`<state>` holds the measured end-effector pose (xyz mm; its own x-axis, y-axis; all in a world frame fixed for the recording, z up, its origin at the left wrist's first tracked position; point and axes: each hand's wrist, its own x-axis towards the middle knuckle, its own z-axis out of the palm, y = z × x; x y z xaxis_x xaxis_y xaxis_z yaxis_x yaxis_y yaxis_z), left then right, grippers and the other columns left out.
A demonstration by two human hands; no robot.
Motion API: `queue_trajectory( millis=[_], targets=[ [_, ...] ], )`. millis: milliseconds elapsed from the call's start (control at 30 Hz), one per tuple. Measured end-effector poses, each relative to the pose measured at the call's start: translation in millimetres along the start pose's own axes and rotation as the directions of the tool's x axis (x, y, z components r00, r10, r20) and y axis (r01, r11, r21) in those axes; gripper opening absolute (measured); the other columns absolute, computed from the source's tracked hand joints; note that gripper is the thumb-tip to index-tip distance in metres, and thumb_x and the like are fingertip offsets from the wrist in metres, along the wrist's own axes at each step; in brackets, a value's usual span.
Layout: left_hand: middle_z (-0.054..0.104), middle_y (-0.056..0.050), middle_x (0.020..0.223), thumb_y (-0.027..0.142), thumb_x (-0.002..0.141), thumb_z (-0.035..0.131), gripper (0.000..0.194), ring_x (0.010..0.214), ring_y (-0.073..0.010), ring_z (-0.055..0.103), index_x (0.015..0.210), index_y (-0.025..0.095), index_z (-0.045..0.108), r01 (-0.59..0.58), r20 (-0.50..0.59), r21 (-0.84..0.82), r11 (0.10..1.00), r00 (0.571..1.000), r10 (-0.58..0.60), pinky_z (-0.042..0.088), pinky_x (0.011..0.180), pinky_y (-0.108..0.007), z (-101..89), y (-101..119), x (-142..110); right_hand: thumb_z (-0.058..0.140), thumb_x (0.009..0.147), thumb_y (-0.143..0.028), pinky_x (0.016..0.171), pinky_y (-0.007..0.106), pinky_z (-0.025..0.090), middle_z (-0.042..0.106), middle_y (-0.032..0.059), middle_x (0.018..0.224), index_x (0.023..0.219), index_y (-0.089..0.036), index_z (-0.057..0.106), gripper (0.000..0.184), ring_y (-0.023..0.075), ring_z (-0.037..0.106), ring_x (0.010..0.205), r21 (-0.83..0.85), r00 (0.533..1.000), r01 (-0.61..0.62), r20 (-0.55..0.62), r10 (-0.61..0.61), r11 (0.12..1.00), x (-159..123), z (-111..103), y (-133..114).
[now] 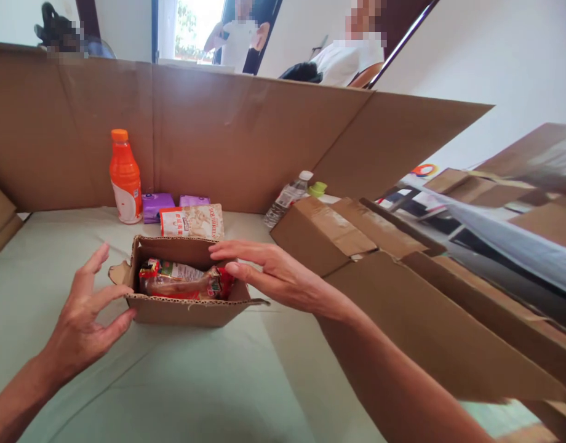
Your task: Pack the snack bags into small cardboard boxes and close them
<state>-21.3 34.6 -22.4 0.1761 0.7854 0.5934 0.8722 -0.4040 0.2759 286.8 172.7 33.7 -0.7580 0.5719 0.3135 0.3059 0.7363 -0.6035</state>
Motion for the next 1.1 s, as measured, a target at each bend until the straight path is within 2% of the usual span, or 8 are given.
queue_trajectory(
  millis=[200,300,367,533,667,800,967,1100],
  targets=[
    [0.057,-0.015,0.144,0.019,0.094,0.052,0.012,0.134,-0.0249,0.058,0.090,0.020,0.063,0.027,0.100,-0.146,0.989,0.995,-0.013,0.054,0.103,-0.038,11.2,2.9,1.1,0.055,0.098,-0.036,0.118,0.053,0.041,0.059,0.0113,0.147,0.138,-0.021,0.062,0.043,0.0295,0.051,0.140,-0.200,0.996,0.012,0.090,0.006,0.980,33.8,23.5,13.6],
    [0.069,-0.011,0.129,0.018,0.095,0.049,0.014,0.133,-0.0243,0.058,0.091,0.021,0.063,-0.050,0.180,-0.172,0.984,0.980,0.081,0.052,0.105,-0.039,8.0,1.6,12.9,0.051,0.101,-0.038,0.117,0.052,0.043,0.063,0.0114,0.142,0.136,-0.021,0.063,0.041,0.0286,0.055,0.135,-0.156,0.988,0.027,0.154,-0.002,0.987,42.6,27.3,26.0],
    [0.072,-0.009,0.123,0.021,0.097,0.049,0.015,0.126,-0.0234,0.063,0.102,0.022,0.062,-0.050,0.210,-0.162,0.986,0.974,0.084,0.054,0.102,-0.038,4.8,-0.1,19.3,0.048,0.102,-0.040,0.117,0.051,0.043,0.064,0.0091,0.141,0.133,-0.024,0.065,0.039,0.0268,0.056,0.135,-0.096,0.997,0.020,0.082,-0.012,0.995,35.2,20.8,29.3],
    [0.072,-0.011,0.122,0.032,0.099,0.047,0.032,0.110,-0.0237,0.070,0.128,0.019,0.054,-0.016,0.184,-0.079,0.997,0.983,0.031,0.057,0.095,-0.039,9.1,-2.6,23.2,0.058,0.099,-0.044,0.114,0.050,0.045,0.065,0.0084,0.139,0.126,-0.028,0.069,0.034,0.0266,0.060,0.130,-0.034,0.968,-0.083,-0.241,0.073,0.996,-19.1,-0.8,20.4],
    [0.071,-0.009,0.116,0.036,0.100,0.047,0.031,0.101,-0.0224,0.071,0.126,0.020,0.054,0.104,0.166,-0.105,0.989,0.982,-0.086,0.059,0.087,-0.036,21.9,-0.1,19.1,0.065,0.094,-0.047,0.116,0.054,0.042,0.049,0.0111,0.156,0.148,-0.030,0.051,0.058,0.0304,0.045,0.144,-0.129,0.967,-0.123,-0.237,0.089,0.984,-47.4,6.2,20.4],
    [0.062,-0.011,0.129,0.032,0.099,0.051,0.049,0.115,-0.0246,0.066,0.146,0.025,0.039,0.139,0.032,-0.072,0.988,0.990,-0.137,0.058,0.095,-0.041,30.1,3.7,17.0,0.067,0.091,-0.049,0.119,0.061,0.034,0.038,0.0146,0.163,0.160,-0.028,0.031,0.081,0.0345,0.035,0.151,-0.307,0.956,-0.183,-0.277,0.097,0.934,-34.3,17.4,33.6],
    [0.029,-0.014,0.161,0.022,0.098,0.053,0.059,0.145,-0.0326,0.041,0.152,0.033,0.034,0.042,-0.010,0.014,0.999,0.999,-0.042,0.046,0.113,-0.054,32.3,0.1,18.2,0.059,0.096,-0.052,0.110,0.057,0.042,0.062,0.0164,0.140,0.133,-0.023,0.065,0.048,0.0348,0.058,0.128,-0.342,0.995,-0.029,-0.098,-0.005,0.939,-24.2,17.8,37.7],
    [0.036,-0.012,0.162,0.020,0.100,0.043,0.057,0.150,-0.0311,0.036,0.154,0.031,0.033,0.010,0.131,-0.088,0.996,0.991,0.002,0.042,0.117,-0.055,39.5,-13.0,19.5,0.067,0.091,-0.053,0.105,0.054,0.046,0.060,0.0186,0.142,0.146,-0.021,0.053,0.066,0.0345,0.060,0.126,-0.329,0.999,0.050,0.015,-0.048,0.943,-45.2,25.0,35.4]
  ],
)
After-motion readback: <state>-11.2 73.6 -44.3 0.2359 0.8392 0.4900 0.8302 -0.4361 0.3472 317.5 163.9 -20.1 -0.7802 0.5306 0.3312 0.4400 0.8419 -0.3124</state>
